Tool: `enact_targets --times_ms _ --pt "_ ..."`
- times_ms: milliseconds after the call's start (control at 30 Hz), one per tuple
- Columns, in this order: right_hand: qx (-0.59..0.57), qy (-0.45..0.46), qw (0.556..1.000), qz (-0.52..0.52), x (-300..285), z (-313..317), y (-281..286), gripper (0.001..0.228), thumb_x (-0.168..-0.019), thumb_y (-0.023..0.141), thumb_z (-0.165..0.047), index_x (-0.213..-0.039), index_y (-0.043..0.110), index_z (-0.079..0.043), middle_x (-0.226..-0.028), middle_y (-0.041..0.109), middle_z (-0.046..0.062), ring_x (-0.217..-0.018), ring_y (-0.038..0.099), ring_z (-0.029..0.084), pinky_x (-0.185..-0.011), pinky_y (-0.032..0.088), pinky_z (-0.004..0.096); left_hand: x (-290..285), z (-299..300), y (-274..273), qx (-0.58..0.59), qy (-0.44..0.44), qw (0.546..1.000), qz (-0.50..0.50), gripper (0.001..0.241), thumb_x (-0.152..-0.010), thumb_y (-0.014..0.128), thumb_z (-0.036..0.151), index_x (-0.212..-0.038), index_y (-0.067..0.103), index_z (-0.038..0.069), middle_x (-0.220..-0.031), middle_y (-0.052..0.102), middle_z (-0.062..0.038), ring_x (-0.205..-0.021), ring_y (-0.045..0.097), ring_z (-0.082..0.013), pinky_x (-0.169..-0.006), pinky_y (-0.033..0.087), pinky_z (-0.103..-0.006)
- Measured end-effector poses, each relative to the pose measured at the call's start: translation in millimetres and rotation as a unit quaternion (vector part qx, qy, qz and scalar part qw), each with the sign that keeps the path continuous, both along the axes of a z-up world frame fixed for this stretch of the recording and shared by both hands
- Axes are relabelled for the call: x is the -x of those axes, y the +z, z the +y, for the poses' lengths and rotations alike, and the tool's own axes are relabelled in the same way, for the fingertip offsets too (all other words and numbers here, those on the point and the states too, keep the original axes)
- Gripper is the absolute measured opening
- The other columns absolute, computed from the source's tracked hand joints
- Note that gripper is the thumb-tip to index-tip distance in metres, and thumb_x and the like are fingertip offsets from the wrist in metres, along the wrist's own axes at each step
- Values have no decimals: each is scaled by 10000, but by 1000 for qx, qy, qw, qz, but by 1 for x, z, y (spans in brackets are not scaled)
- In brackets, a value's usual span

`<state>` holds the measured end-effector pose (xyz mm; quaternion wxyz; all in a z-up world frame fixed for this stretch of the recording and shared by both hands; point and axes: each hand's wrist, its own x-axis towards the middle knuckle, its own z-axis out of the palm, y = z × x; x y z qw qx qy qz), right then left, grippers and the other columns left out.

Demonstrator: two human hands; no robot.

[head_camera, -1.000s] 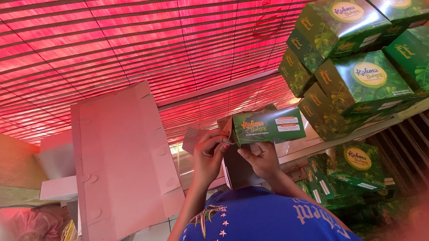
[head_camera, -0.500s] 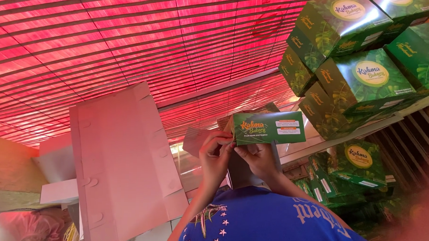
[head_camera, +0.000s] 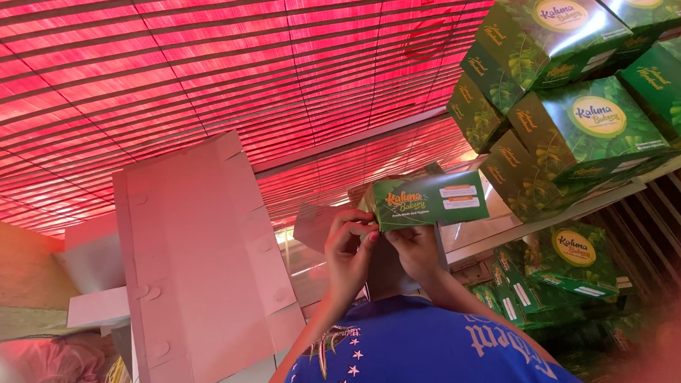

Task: Assembling flat cardboard pieces into boxes and stacking them in a bakery environment.

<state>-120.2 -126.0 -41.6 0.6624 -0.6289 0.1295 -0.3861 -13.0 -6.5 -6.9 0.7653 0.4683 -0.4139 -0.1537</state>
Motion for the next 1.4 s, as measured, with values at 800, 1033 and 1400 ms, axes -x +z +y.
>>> enact_targets --times_ms 800,1033,1400 --pt "6 209 967 146 -5 -14 53 443 -997 625 -187 -1392 535 -9 -1338 627 90 -1266 567 173 -1096 434 337 -50 -34 -76 -173 171 964 -110 703 -831 705 -33 -1481 446 44 -1405 545 -171 -1274 560 -342 -1057 481 -412" --pt "173 284 896 295 44 -65 95 510 -1001 563 -417 -1375 625 -76 -1318 693 68 -1200 657 177 -1008 523 365 -57 -41 -105 -224 125 964 -72 639 -824 482 -103 -1449 518 22 -1327 645 -233 -1260 619 -396 -1046 493 -401" --pt "174 27 935 307 49 -120 -29 518 -832 769 -203 -1274 584 -5 -1136 723 166 -1028 699 259 -848 545 389 -50 -49 -103 -239 162 954 -84 391 -928 606 33 -1318 610 18 -1201 696 -228 -1119 680 -396 -928 542 -406"
